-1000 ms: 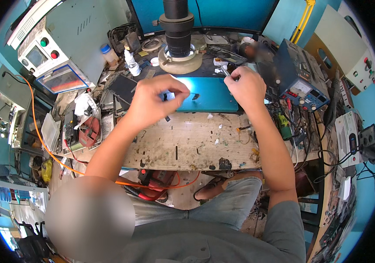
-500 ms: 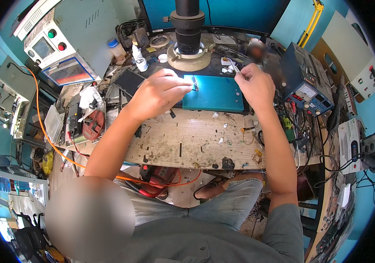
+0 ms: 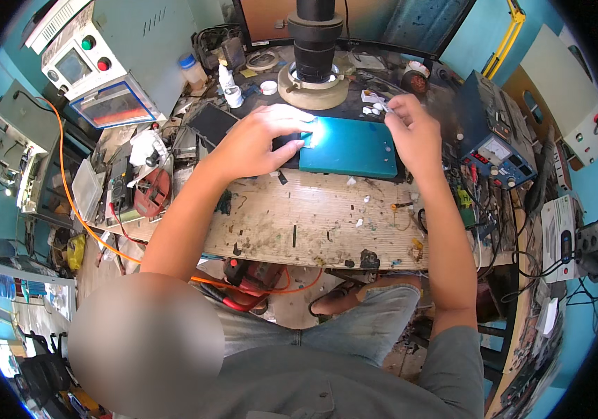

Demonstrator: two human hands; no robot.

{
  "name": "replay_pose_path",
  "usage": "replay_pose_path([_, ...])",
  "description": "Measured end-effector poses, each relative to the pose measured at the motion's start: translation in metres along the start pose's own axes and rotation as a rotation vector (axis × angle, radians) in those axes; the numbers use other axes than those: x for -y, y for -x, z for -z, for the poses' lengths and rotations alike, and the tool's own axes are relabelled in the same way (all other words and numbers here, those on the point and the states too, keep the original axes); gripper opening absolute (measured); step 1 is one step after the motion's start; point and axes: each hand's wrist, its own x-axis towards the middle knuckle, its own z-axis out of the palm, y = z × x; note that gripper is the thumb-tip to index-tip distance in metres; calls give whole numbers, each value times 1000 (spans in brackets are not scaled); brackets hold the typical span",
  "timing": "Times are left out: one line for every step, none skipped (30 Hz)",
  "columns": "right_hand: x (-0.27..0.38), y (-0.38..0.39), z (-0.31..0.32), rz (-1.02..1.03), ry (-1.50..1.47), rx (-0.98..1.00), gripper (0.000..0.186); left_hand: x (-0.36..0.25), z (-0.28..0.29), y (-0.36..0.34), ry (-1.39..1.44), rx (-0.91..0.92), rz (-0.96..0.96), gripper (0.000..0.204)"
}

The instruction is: The person places a small electronic component onto a machine, operates the machine, and then removes the component. They repeat this process with another component, inspecting each one under a microscope afterward.

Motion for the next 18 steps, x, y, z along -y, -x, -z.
replay_pose_path([-3, -2, 0, -4, -67, 18, 18, 1, -2, 0, 14, 14, 11, 31])
replay_pose_path([-5, -3, 0, -8, -135, 35, 19, 1, -4, 1, 28, 28, 21, 33])
replay_pose_path([-5, -2, 0, -59, -206, 79, 20, 0, -4, 0, 16, 29, 15, 33])
replay_pose_path([-4, -3, 2, -111, -276, 123, 22, -2, -3, 0, 3, 29, 8, 33])
replay_pose_path([-3, -3, 3, -163, -346, 167, 23, -4, -2, -1, -9, 30, 0, 33])
replay_pose_path([-2, -3, 6, -219, -414, 223, 24, -5, -2, -2, -18, 27, 3, 33])
replay_pose_path([-1, -4, 9, -275, -480, 279, 25, -5, -2, -2, -26, 23, 6, 33])
replay_pose_path([0, -5, 12, -332, -546, 335, 27, -6, -2, -2, -34, 19, 10, 33])
replay_pose_path([2, -5, 12, -329, -600, 354, 29, -6, -3, -2, -38, 15, 19, 33])
replay_pose_path([3, -4, 13, -326, -653, 373, 32, -6, -4, -2, -42, 11, 28, 33])
replay_pose_path([5, -4, 13, -323, -707, 394, 35, -7, -5, -2, -46, 5, 38, 33])
replay_pose_path([9, -3, 11, -313, -725, 400, 39, -7, -4, 0, -51, -2, 55, 33])
replay_pose_path([13, -2, 10, -303, -744, 408, 42, -6, -5, 2, -56, -10, 72, 33])
replay_pose_path([17, 0, 8, -293, -763, 418, 46, -6, -5, 5, -63, -18, 92, 32])
replay_pose_path([19, 0, 7, -295, -765, 423, 47, -4, -6, 5, -77, -23, 70, 34])
replay_pose_path([19, 0, 9, -293, -766, 432, 49, -4, -8, 5, -94, -32, 51, 35])
replay_pose_path([18, -1, 12, -291, -769, 444, 50, -2, -9, 4, -113, -40, 33, 37])
replay_pose_path([11, 0, 13, -303, -795, 427, 50, 0, -12, 2, -120, -50, 8, 37])
